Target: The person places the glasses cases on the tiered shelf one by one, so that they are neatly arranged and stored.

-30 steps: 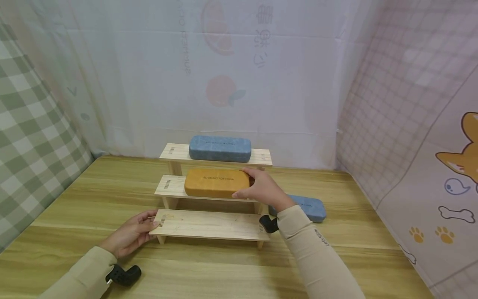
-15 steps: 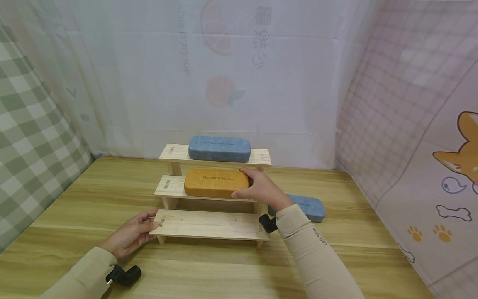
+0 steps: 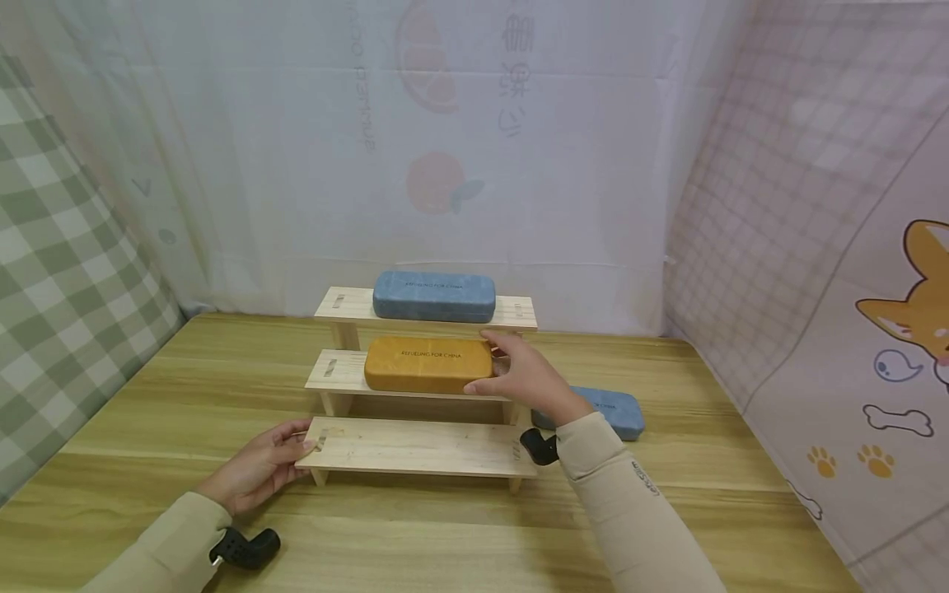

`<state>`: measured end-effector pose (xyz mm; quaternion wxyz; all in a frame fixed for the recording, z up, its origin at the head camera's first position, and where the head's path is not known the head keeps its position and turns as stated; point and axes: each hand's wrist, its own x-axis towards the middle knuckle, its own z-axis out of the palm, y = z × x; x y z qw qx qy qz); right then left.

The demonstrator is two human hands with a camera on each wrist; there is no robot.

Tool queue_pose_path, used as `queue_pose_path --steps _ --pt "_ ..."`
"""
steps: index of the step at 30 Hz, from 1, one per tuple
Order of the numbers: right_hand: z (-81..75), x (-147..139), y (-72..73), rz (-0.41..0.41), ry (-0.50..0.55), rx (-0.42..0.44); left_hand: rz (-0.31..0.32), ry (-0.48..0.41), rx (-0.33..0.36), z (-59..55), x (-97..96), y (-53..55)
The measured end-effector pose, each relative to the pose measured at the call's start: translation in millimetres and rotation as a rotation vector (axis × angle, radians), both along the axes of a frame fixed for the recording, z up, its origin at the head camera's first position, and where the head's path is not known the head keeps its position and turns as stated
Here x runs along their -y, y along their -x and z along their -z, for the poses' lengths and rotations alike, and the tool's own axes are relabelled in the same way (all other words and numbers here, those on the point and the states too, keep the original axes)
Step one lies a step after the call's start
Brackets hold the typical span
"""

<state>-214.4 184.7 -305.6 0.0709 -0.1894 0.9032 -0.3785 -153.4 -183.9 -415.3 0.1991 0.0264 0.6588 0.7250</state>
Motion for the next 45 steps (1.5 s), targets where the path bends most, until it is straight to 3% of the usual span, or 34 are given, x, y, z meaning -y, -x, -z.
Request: queue_pose_path --steps 9,18,28,34,45 --pt "0.2 -32.0 -15.2 0.018 0.070 -0.102 0.009 0.002 -0.007 -0.4 0.2 0.5" --pt "8.6 -68.4 -23.8 0.136 0.136 -0.176 0.009 0.001 -0.007 0.3 1.2 1.3" --pt "25.9 -101.8 -25.7 0.232 0.181 -0.160 0.001 0.000 0.001 1.0 1.8 1.1" --pt "38.4 -125.2 -25.9 0.266 0.136 -0.165 0.012 -0.003 -0.001 0.5 1.7 0.4" --pt "54.2 -159.1 -28.2 0.295 0.044 -0.073 0.016 -0.024 0.001 2.1 1.3 1.5"
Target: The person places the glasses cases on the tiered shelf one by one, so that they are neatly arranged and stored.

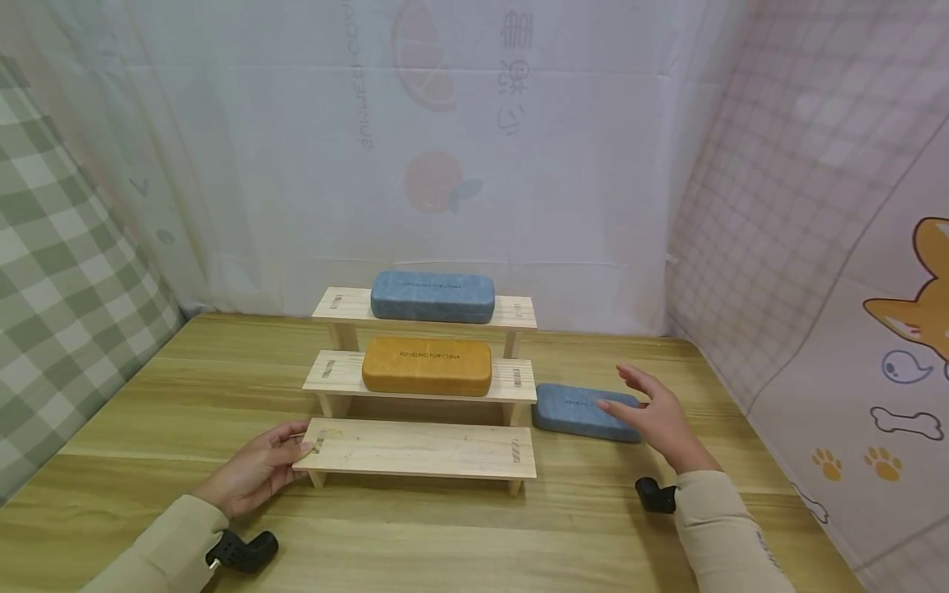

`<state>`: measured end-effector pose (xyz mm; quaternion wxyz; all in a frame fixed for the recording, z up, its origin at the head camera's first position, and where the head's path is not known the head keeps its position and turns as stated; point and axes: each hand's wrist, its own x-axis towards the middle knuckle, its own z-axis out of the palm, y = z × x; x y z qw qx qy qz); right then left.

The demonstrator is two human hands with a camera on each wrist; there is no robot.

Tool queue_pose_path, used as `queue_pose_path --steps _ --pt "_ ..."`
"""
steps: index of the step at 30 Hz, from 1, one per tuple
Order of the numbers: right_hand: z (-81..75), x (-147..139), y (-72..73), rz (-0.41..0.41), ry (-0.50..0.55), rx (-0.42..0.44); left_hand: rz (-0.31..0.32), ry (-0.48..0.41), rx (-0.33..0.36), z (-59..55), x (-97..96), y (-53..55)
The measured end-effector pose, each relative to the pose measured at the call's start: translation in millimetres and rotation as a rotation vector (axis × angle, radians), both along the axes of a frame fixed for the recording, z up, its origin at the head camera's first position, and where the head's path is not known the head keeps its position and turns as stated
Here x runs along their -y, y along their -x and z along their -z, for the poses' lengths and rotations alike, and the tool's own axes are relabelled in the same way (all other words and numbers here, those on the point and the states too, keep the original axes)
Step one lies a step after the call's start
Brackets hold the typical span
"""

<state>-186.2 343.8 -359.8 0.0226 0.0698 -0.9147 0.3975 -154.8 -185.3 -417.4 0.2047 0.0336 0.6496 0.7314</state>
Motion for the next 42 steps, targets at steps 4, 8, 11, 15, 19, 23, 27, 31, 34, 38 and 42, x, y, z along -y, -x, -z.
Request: queue_pose_path --steps 4,8,11,15,19,23,27,31,34,38,42 --pt "5.3 -8.8 0.5 0.003 -0.003 0.053 0.002 -0.009 -0.001 0.1 0.1 0.1" --pt "10.2 -14.4 0.9 0.016 -0.047 0.103 0.003 -0.012 -0.002 -0.1 0.1 -0.1" --pt "13.6 -17.3 0.7 0.015 -0.066 0.132 0.005 -0.011 -0.002 -0.1 0.0 -0.2" --pt "17.6 -20.0 0.5 -0.002 -0.088 0.156 0.005 -0.011 0.001 0.2 -0.3 -0.3" --pt "21.1 -22.3 1.9 -0.007 -0.110 0.162 0.001 -0.008 0.001 0.1 -0.7 -0.5" --pt "24.3 -26.0 4.7 -0.020 -0.110 0.172 -0.003 -0.005 0.000 -0.3 -1.0 -0.7" --pt "26.9 -28.3 8.3 -0.034 -0.138 0.177 -0.004 -0.003 0.003 -0.6 -0.8 -0.6" --pt "28.3 -29.2 12.4 -0.030 -0.173 0.200 -0.001 -0.003 0.004 -0.4 -0.4 -0.5" --pt "28.5 -29.4 15.1 -0.028 -0.179 0.226 0.004 -0.003 0.003 0.1 -0.1 -0.4" --pt "27.7 -29.3 17.5 -0.031 -0.166 0.261 0.009 -0.009 0.003 0.3 0.4 -0.5" --pt "26.8 -29.0 19.0 -0.034 -0.151 0.280 0.009 -0.015 0.004 -0.2 0.5 -0.6"
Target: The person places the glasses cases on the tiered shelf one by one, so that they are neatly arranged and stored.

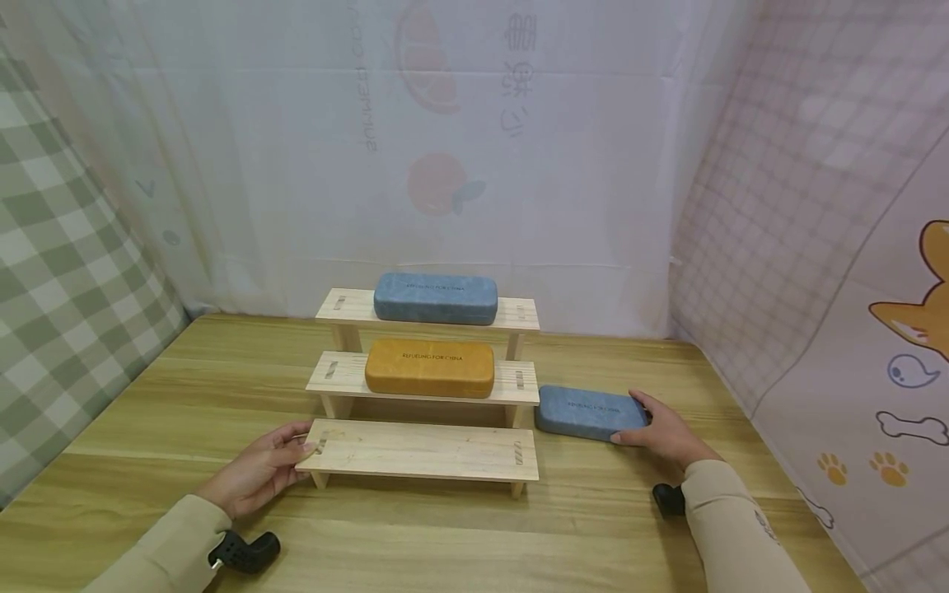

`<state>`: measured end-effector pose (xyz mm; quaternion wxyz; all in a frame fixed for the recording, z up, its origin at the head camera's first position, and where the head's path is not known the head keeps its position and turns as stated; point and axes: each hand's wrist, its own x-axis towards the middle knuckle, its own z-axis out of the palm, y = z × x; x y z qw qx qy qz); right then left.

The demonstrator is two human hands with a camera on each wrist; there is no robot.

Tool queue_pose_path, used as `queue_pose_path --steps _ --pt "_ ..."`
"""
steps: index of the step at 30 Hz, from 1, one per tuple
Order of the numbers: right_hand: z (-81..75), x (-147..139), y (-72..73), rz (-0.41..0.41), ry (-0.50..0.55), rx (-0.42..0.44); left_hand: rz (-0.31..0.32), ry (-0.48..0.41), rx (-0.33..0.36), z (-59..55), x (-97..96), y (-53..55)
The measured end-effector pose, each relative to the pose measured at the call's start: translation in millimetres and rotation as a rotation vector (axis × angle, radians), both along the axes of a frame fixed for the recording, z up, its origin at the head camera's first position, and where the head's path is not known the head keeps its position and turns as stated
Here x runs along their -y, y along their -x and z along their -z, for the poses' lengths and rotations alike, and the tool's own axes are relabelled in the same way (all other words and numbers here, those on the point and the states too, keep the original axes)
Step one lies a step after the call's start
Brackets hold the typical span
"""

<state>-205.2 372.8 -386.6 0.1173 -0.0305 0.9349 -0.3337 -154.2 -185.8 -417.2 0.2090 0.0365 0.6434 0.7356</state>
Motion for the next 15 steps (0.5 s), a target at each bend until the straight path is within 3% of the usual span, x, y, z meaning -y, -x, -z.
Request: queue_pose_path --steps 15 --pt "0.9 0.0 -2.0 0.031 -0.043 -0.055 -0.005 -0.008 -0.007 -0.7 -0.6 -0.2"
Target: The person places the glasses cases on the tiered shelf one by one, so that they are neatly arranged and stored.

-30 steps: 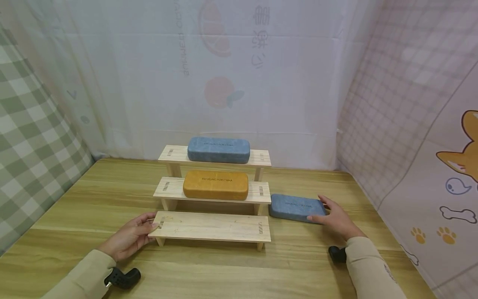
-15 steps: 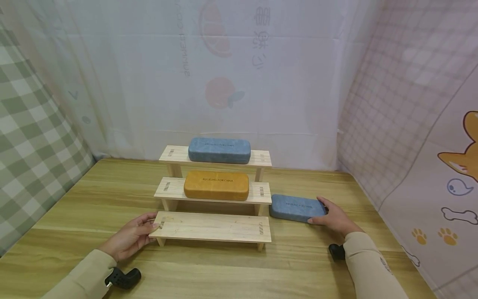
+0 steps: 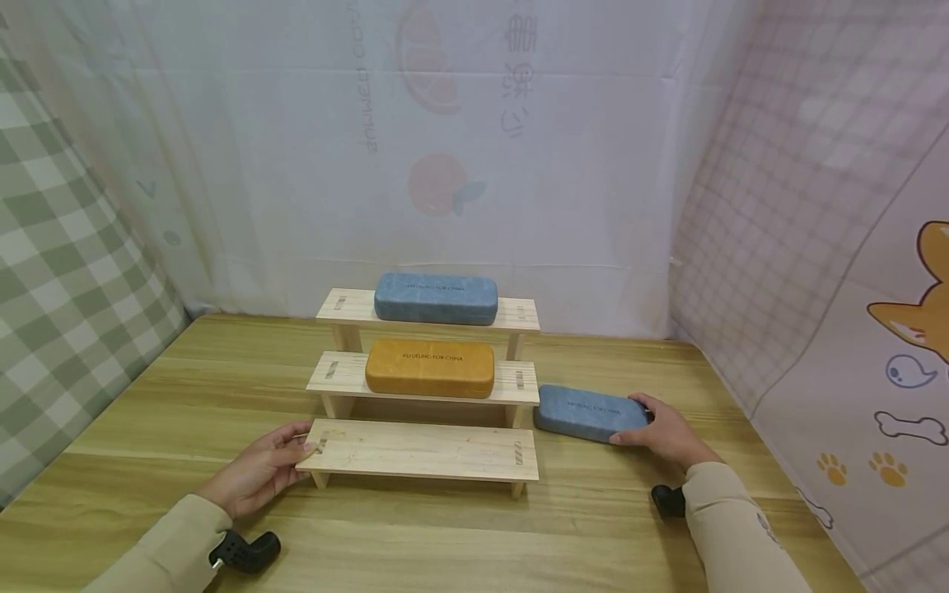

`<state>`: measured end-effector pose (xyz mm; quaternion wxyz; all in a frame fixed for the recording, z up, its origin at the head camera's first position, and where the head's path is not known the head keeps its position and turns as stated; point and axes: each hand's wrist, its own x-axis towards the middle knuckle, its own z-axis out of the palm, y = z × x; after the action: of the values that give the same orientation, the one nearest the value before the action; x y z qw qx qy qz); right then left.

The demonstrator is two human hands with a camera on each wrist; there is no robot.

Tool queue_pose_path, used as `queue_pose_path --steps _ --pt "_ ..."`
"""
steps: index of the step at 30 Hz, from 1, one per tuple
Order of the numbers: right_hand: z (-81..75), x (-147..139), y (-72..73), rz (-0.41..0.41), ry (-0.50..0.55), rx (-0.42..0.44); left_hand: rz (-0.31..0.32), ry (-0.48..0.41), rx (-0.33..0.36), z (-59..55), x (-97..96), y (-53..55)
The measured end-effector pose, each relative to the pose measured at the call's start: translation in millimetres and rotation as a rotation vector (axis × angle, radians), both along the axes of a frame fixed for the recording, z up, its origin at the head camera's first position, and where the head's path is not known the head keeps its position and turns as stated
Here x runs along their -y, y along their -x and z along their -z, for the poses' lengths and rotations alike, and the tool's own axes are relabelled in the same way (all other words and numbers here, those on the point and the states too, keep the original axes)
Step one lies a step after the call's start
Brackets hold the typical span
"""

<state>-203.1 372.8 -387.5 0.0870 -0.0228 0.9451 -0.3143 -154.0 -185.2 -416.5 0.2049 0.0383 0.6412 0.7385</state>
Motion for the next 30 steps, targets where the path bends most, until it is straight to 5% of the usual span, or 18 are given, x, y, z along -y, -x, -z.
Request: queue_pose_path --steps 30 --pt "-22.0 2.8 -30.2 0.085 0.116 -0.095 0.002 0.007 -0.004 -0.3 -0.5 0.0"
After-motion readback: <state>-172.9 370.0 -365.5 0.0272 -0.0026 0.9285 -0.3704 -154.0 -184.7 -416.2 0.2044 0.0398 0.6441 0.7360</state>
